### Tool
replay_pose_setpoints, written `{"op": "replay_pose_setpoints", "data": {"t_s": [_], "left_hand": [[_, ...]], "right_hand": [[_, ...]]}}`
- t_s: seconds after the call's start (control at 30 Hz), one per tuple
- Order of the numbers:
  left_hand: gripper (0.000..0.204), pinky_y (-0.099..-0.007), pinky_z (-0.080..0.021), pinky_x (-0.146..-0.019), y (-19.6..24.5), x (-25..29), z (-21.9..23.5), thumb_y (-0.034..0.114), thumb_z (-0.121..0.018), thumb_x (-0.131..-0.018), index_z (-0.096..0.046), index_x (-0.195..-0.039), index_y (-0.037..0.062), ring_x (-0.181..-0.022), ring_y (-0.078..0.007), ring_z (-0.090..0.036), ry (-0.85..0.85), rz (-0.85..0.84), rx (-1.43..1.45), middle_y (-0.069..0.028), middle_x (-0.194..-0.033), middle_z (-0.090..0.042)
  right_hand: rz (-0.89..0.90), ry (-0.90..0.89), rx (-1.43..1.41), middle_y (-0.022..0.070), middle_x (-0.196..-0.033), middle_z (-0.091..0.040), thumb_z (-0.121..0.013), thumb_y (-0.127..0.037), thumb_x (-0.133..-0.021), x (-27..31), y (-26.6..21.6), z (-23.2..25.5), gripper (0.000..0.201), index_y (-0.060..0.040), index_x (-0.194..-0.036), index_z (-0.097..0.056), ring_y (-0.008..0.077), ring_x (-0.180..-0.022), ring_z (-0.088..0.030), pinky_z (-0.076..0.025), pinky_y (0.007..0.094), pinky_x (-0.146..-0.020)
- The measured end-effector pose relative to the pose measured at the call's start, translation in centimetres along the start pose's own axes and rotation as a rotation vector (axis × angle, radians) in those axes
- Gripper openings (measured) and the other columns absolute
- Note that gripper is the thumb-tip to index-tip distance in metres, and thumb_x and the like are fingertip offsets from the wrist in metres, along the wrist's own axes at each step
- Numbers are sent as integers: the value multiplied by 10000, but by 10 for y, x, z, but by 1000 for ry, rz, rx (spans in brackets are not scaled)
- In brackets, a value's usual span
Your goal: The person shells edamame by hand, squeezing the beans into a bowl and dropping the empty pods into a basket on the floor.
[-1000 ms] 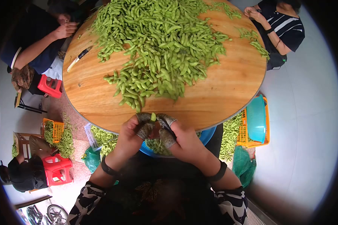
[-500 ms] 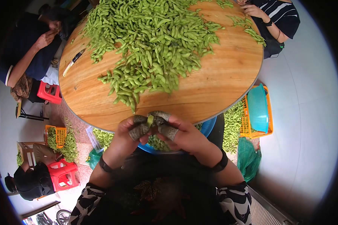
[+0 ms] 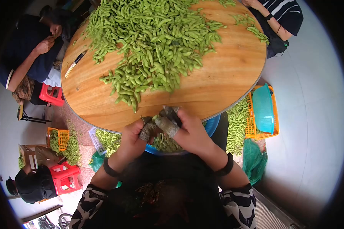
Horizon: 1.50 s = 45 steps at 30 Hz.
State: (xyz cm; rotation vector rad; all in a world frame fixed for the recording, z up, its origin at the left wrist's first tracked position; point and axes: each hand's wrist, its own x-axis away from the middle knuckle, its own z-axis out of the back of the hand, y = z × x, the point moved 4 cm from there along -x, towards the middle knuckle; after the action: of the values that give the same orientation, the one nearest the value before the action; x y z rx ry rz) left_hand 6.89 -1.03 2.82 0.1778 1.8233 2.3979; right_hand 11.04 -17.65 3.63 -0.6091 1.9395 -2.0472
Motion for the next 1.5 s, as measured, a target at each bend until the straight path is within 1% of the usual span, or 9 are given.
{"op": "replay_pose_setpoints", "data": {"t_s": [0.13, 0.2, 0.3, 0.5, 0.8, 1.13, 1.3, 1.4, 1.5], "left_hand": [[71, -249, -463, -573, 7, 2, -2, 36, -550, -932, -616, -952, 18, -646, -95, -575, 75, -221, -197, 13, -738, -597], [62, -228, -410, -527, -6, 8, 0, 87, -574, -939, -615, -946, 41, -581, -89, -523, 20, 199, 405, 18, -687, -560], [92, -212, -360, -500, -6, 11, -1, 156, -597, -946, -615, -948, 66, -537, -68, -465, -154, 497, 985, 23, -651, -527], [240, -187, -319, -460, -1, 7, -2, 308, -616, -939, -621, -886, 74, -507, -37, -447, -173, 227, 326, 29, -607, -528], [341, -187, -290, -423, 5, 8, -5, 400, -592, -938, -618, -904, 62, -459, -42, -405, -291, 521, 815, 37, -628, -519], [320, -211, -275, -454, -11, 5, -9, 371, -520, -974, -626, -958, 69, -501, -40, -372, -169, 526, 646, 47, -619, -463], [219, -200, -280, -447, -31, -1, -5, 256, -542, -972, -634, -981, 57, -483, -44, -372, 147, 263, 381, 43, -601, -471], [254, -222, -277, -417, -23, -2, 4, 260, -504, -991, -609, -1040, 34, -446, -67, -367, 266, 472, 749, 4, -611, -481], [210, -201, -379, -487, -11, -2, 3, 116, -509, -974, -608, -1133, 22, -551, -54, -492, 119, 410, 508, 1, -737, -592]], "right_hand": [[-273, -70, -290, -55, -640, -476, -625, -190, -931, -9, 5, -7, 122, -73, -964, -609, 22, -507, -369, -266, 193, -457], [-243, -101, -329, -66, -607, -422, -638, -176, -920, -6, 9, -10, 112, -66, -916, -614, 23, -488, -334, -240, 210, -446], [-224, -151, -430, -70, -622, -503, -676, -188, -890, -4, 17, -12, 130, -63, -913, -649, 17, -524, -424, -316, 205, -458], [-112, -143, -189, -65, -654, -525, -661, -144, -884, 0, 22, -11, 97, -57, -925, -649, 18, -526, -410, -309, 204, -463], [-305, -174, -563, -34, -654, -520, -681, -151, -869, 7, 15, -15, 137, -35, -931, -642, 40, -533, -417, -306, 205, -474], [-342, -166, -517, -26, -655, -526, -676, -123, -848, 3, 18, -14, 111, -29, -872, -620, 61, -540, -436, -352, 237, -484], [142, 76, 263, 44, -683, -594, -631, -59, -779, 1, 13, -8, 136, 10, -894, -613, 95, -609, -501, -454, 294, -572], [184, 104, 162, 72, -688, -606, -632, -43, -791, 5, 9, -7, 134, 13, -911, -615, 94, -627, -514, -468, 287, -593], [166, 144, 72, 70, -712, -626, -639, -33, -802, 2, 6, -4, 125, 16, -914, -611, 86, -651, -518, -471, 273, -610]]}}
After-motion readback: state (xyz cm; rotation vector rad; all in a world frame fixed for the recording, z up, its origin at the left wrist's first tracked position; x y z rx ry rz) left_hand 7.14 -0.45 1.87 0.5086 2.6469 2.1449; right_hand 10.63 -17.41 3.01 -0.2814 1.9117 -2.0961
